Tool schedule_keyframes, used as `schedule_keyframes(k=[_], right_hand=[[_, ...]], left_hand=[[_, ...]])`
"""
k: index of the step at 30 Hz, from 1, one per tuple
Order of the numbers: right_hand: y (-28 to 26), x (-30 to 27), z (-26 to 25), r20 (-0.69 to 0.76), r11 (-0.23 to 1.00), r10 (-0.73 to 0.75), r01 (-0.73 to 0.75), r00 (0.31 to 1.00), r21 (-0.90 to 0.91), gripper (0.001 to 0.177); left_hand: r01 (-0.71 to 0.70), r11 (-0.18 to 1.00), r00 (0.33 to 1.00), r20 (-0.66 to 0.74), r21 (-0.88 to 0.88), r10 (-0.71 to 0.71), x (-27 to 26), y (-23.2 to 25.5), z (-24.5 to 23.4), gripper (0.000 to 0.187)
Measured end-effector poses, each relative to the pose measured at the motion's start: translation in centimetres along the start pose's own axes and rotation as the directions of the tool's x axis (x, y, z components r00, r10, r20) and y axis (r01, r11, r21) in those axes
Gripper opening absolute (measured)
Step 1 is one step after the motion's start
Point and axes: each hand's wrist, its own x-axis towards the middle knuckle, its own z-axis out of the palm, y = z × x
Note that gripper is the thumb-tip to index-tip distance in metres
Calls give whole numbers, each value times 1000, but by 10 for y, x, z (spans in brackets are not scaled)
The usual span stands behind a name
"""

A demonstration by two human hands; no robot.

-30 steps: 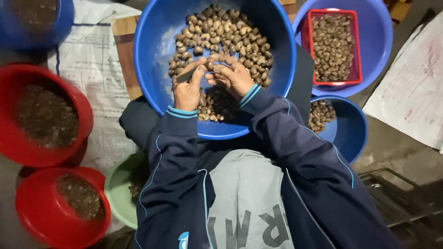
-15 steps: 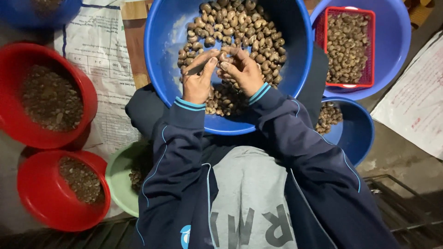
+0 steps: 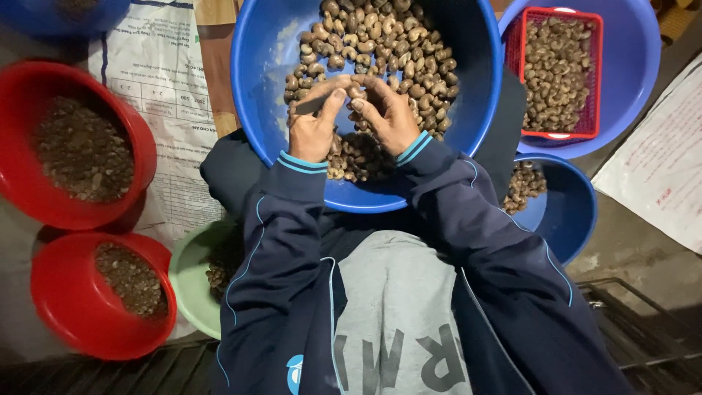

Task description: A person uses a small handheld blade to scrape the outer skin off of nuts in a large blue bowl.

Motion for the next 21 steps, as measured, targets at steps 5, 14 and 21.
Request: schedule_keyframes(k=[5, 14, 21], right_hand=[[4, -1, -1, -6, 1000, -1, 1, 1000, -25, 37], [-1, -2, -1, -51, 997, 7, -11, 999, -77, 34], [-7, -2, 8, -110, 993, 118, -118, 987, 6, 28]], left_hand=[[-1, 1000, 1000, 8, 26, 1, 3, 6, 4, 22], [35, 999, 999, -3, 17, -35, -1, 10, 4, 22], [0, 996, 1000, 2, -93, 0, -3, 7, 6, 20]])
